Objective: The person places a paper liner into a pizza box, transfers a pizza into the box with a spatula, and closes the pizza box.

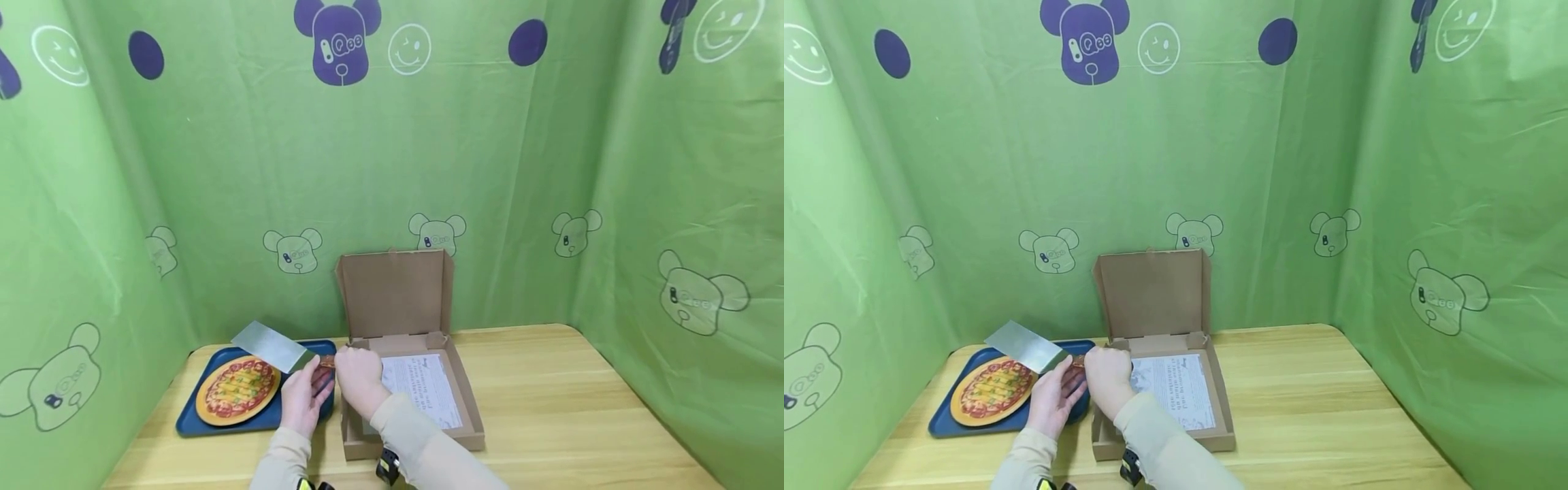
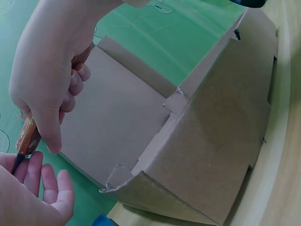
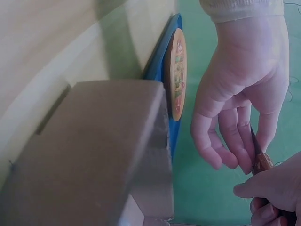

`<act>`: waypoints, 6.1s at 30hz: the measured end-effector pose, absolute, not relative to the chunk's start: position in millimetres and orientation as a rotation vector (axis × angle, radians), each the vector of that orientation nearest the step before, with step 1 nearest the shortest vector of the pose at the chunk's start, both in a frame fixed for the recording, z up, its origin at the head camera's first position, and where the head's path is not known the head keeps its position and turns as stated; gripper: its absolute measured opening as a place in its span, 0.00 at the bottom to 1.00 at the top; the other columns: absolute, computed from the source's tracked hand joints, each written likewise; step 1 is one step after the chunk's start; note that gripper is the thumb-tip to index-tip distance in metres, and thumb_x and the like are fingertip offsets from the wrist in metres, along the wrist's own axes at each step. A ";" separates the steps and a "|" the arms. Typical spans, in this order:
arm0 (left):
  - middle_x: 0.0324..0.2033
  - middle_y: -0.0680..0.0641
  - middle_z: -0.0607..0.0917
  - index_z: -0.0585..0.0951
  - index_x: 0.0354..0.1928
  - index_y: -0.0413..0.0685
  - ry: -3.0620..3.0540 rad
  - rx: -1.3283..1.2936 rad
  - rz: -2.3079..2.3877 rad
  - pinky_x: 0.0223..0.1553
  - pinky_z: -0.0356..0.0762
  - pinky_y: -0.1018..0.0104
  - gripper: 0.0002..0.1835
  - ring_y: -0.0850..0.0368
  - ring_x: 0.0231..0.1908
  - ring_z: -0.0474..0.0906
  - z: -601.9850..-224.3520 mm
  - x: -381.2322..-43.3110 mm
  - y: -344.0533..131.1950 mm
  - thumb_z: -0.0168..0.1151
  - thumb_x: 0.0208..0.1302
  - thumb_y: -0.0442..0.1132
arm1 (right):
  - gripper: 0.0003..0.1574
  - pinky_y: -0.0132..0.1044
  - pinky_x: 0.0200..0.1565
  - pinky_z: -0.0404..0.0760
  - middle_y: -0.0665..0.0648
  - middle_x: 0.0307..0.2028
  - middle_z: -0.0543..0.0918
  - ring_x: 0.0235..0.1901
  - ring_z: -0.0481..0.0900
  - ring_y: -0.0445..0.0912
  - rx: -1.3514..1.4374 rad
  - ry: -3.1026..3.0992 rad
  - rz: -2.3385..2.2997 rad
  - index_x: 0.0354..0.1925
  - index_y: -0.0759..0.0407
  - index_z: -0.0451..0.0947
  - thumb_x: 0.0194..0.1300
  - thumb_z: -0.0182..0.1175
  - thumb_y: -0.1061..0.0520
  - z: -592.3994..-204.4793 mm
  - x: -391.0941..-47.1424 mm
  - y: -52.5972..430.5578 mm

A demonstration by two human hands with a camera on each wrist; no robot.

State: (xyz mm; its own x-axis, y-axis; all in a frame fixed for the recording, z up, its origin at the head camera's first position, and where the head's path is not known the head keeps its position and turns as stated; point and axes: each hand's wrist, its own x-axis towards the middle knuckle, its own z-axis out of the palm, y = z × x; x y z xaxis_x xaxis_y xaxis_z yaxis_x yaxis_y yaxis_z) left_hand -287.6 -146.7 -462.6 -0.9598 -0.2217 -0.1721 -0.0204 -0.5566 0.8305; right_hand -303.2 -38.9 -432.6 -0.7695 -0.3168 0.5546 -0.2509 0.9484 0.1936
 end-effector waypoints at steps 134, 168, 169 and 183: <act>0.23 0.48 0.80 0.61 0.64 0.20 -1.897 0.885 -1.971 0.32 0.85 0.71 0.27 0.63 0.24 0.78 -511.8 -245.7 -376.9 0.51 0.64 0.22 | 0.16 0.36 0.17 0.50 0.43 0.19 0.74 0.17 0.54 0.40 0.904 -2.441 -0.852 0.19 0.44 0.74 0.57 0.59 0.64 -362.8 -360.2 -41.9; 0.24 0.46 0.78 0.62 0.64 0.21 -1.911 0.915 -1.952 0.32 0.85 0.71 0.26 0.62 0.25 0.78 -506.0 -245.1 -378.5 0.50 0.63 0.21 | 0.14 0.35 0.15 0.72 0.42 0.23 0.82 0.17 0.67 0.40 0.971 -2.488 -0.756 0.26 0.42 0.83 0.66 0.59 0.58 -424.1 -341.3 -96.8; 0.24 0.46 0.79 0.62 0.64 0.21 -1.915 0.920 -1.954 0.32 0.85 0.71 0.26 0.62 0.25 0.78 -506.2 -245.3 -378.6 0.50 0.63 0.21 | 0.14 0.35 0.14 0.71 0.42 0.23 0.81 0.16 0.66 0.40 0.968 -2.497 -0.752 0.26 0.42 0.83 0.67 0.59 0.58 -426.0 -340.7 -98.7; 0.24 0.45 0.79 0.62 0.64 0.21 -1.915 0.927 -1.947 0.32 0.86 0.70 0.26 0.61 0.25 0.78 -505.5 -244.3 -378.6 0.51 0.63 0.21 | 0.09 0.39 0.18 0.81 0.44 0.25 0.85 0.16 0.75 0.42 0.840 -2.668 -0.599 0.32 0.40 0.86 0.69 0.60 0.51 -448.0 -338.1 -127.8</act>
